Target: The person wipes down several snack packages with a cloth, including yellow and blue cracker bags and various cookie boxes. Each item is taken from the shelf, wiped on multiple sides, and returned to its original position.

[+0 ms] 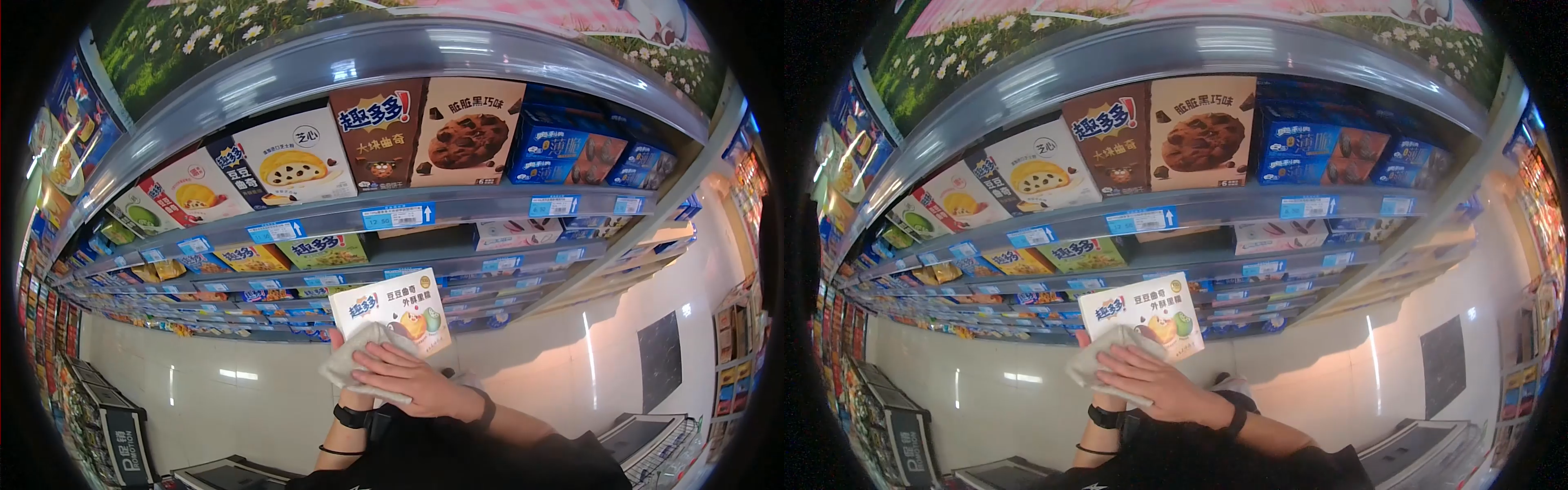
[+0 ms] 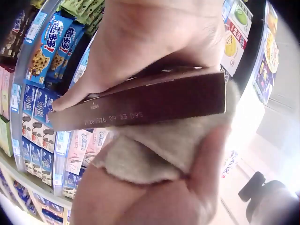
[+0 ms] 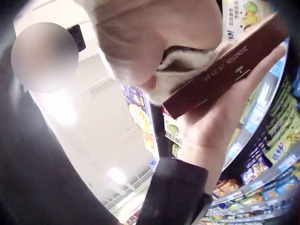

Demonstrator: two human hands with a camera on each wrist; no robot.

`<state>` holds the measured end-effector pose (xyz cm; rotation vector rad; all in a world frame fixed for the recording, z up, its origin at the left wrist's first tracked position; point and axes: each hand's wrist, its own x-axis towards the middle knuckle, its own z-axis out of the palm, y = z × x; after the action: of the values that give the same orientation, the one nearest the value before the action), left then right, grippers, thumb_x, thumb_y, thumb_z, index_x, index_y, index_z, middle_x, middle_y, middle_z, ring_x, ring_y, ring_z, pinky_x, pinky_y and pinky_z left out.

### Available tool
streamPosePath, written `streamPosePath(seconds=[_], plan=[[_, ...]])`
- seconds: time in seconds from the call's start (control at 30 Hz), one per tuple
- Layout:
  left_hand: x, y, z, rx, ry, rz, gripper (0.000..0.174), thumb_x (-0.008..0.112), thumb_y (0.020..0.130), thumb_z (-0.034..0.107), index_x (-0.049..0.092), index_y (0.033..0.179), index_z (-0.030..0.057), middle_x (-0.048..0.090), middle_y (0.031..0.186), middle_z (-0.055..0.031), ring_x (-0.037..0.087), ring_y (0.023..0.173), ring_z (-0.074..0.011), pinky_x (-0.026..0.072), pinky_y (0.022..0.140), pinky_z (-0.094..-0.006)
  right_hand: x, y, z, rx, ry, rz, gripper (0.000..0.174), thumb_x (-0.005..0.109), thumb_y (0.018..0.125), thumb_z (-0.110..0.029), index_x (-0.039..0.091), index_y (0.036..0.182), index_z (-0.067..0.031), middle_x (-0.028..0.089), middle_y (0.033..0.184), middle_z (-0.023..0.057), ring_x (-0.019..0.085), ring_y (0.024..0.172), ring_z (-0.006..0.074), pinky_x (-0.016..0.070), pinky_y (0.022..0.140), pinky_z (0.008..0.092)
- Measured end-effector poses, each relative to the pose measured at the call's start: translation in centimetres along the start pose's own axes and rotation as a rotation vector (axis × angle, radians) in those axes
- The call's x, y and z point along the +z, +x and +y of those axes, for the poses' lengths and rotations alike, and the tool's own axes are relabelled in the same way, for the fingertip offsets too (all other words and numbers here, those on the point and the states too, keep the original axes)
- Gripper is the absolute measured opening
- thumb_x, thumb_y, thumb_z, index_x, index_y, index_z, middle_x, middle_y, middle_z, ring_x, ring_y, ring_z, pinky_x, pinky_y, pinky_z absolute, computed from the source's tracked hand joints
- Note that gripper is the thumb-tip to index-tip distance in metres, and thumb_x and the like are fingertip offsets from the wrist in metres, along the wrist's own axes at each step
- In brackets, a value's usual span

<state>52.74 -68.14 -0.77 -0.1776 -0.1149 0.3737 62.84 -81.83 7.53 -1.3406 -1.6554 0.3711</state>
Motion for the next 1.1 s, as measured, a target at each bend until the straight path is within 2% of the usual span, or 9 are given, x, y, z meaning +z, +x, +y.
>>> streamPosePath(seconds=[0.13, 0.2, 0.33, 0.53, 0.6, 0.77, 0.87, 1.0, 1.1], plan=[[2.9, 0.2, -1.3, 0.180, 0.542, 0.205, 0.089, 0.045, 0.092, 0.070, 0.033, 0.151, 0.0045, 0.047, 0.146, -0.0187, 0.050, 0.130, -0.0346, 0.0409, 0.110, -0.0483, -0.5, -1.0, 3.2, 0.088, -0.226, 0.116, 0.054, 0.055, 0.090, -0.003, 0.049, 0.143, -0.0070, 0.035, 0.156, 0.0185, 0.027, 0.148, 0.0354, 0.0237, 0.120, 0.0456], [2.4, -0.1, -0.9, 0.175, 0.734, 0.203, 0.088, 0.047, 0.091, 0.071, 0.038, 0.148, 0.0045, 0.047, 0.146, -0.0167, 0.050, 0.130, -0.0343, 0.0414, 0.109, -0.0480, -0.7, -1.5, 5.1, 0.370, -0.043, 0.456, 0.050, 0.053, 0.096, -0.006, 0.047, 0.145, -0.0056, 0.031, 0.158, 0.0211, 0.021, 0.150, 0.0364, 0.0205, 0.120, 0.0446], [2.8, -0.2, -2.1, 0.022, 1.110, 0.367, 0.080, 0.050, 0.095, 0.062, 0.037, 0.149, 0.0052, 0.048, 0.146, -0.0147, 0.050, 0.130, -0.0300, 0.0429, 0.108, -0.0431, 0.3, 0.1, 3.1, 0.304, 0.163, 0.382, 0.051, 0.052, 0.100, -0.011, 0.040, 0.149, -0.0037, 0.024, 0.161, 0.0209, 0.014, 0.151, 0.0358, 0.0143, 0.121, 0.0437], [1.0, -3.2, 1.1, 0.116, 0.903, 0.373, 0.077, 0.057, 0.093, 0.054, 0.038, 0.147, 0.0025, 0.049, 0.145, -0.0142, 0.052, 0.128, -0.0303, 0.0440, 0.109, -0.0430, -1.7, 0.7, 1.6, 0.144, -0.039, 0.081, 0.053, 0.055, 0.097, -0.013, 0.041, 0.148, -0.0031, 0.027, 0.160, 0.0168, 0.020, 0.150, 0.0349, 0.0156, 0.122, 0.0457], [1.6, -3.6, 1.7, 0.056, 0.993, 0.154, 0.078, 0.062, 0.086, 0.045, 0.039, 0.145, -0.0020, 0.051, 0.142, -0.0171, 0.055, 0.125, -0.0317, 0.0455, 0.107, -0.0436, -2.4, 0.1, 2.4, 0.277, -0.194, 0.233, 0.051, 0.053, 0.098, -0.013, 0.042, 0.147, -0.0025, 0.026, 0.160, 0.0182, 0.019, 0.150, 0.0354, 0.0161, 0.122, 0.0453], [3.3, -1.8, 1.7, -0.135, 1.074, 0.222, 0.073, 0.067, 0.081, 0.027, 0.041, 0.143, -0.0034, 0.053, 0.139, -0.0196, 0.056, 0.124, -0.0325, 0.0455, 0.107, -0.0426, -2.4, -1.6, 5.9, 0.475, 0.170, 0.426, 0.049, 0.052, 0.101, -0.017, 0.041, 0.148, -0.0043, 0.025, 0.160, 0.0205, 0.018, 0.151, 0.0346, 0.0171, 0.120, 0.0420], [3.2, 0.0, 0.7, -0.272, 1.226, 0.126, 0.073, 0.065, 0.073, -0.007, 0.043, 0.142, 0.0004, 0.056, 0.136, -0.0159, 0.057, 0.123, -0.0293, 0.0483, 0.103, -0.0416, -1.1, -0.6, 3.3, 0.286, 0.152, 0.255, 0.049, 0.052, 0.101, -0.016, 0.043, 0.148, -0.0055, 0.026, 0.161, 0.0191, 0.018, 0.151, 0.0344, 0.0169, 0.121, 0.0411], [-1.2, -0.4, 2.6, -0.082, 0.863, 0.437, 0.072, 0.062, 0.074, -0.010, 0.042, 0.142, 0.0010, 0.055, 0.136, -0.0162, 0.058, 0.121, -0.0299, 0.0500, 0.101, -0.0455, -1.4, 0.5, 1.6, 0.130, -0.062, 0.029, 0.049, 0.054, 0.096, -0.008, 0.048, 0.145, -0.0080, 0.033, 0.157, 0.0185, 0.028, 0.147, 0.0345, 0.0216, 0.120, 0.0455], [-0.1, -0.1, 3.9, -0.047, 0.892, 0.007, 0.064, 0.060, 0.082, -0.001, 0.040, 0.142, -0.0020, 0.052, 0.139, -0.0209, 0.055, 0.126, -0.0368, 0.0451, 0.107, -0.0487, -3.0, -0.7, 2.3, 0.255, -0.406, 0.183, 0.050, 0.058, 0.092, -0.009, 0.050, 0.141, -0.0040, 0.041, 0.152, 0.0192, 0.035, 0.142, 0.0364, 0.0280, 0.117, 0.0473]])
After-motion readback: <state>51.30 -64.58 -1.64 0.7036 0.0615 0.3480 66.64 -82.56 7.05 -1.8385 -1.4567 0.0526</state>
